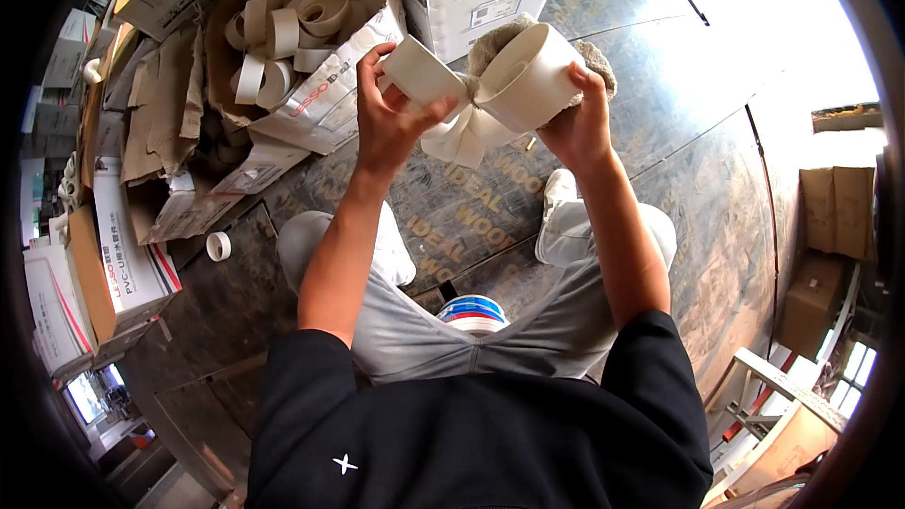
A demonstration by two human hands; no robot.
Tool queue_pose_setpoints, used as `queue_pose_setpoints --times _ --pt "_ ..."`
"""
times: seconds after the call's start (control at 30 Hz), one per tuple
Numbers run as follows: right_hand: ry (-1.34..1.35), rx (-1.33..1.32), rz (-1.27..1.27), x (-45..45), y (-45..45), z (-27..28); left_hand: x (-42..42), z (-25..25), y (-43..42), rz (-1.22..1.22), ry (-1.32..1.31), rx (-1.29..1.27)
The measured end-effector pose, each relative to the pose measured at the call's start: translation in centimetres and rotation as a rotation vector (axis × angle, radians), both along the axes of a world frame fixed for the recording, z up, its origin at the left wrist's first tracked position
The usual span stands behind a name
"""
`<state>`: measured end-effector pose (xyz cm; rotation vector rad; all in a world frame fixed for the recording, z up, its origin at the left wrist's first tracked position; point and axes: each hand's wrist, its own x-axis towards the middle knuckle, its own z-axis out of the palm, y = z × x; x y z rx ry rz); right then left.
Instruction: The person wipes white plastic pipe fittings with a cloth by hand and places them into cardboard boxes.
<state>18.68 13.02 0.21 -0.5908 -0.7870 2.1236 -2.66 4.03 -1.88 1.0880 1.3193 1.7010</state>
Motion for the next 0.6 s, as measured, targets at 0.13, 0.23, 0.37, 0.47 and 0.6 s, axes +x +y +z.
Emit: queue_pose_setpoints --times 0.13,0.23,0.37,0.47,0.6 --pt "-0.043 -0.024 -0.040 -0.3 0.0 0.6 0.4 -0.2 0.4 0.012 -0.212 0.016" --pt "-0.014 -0.066 -0.043 -0.1 0.6 -0.1 0.0 -0.6 0.6 0.006 -0.371 0.013" --pt "-0.107 -0.212 -0.223 -0.7 0.9 1.0 0.2 1.1 -0.3 -0.053 -0.532 0.000" --pt "-0.349 -0.246 -0.356 -0.4 2.2 -2.0 0.2 0.8 -0.5 -0.053 -0.499 -0.029" --pt "-0.592 0.110 -0.412 0.4 1.7 -0.6 0.1 0.5 -0.2 -0.032 -0.470 -0.008"
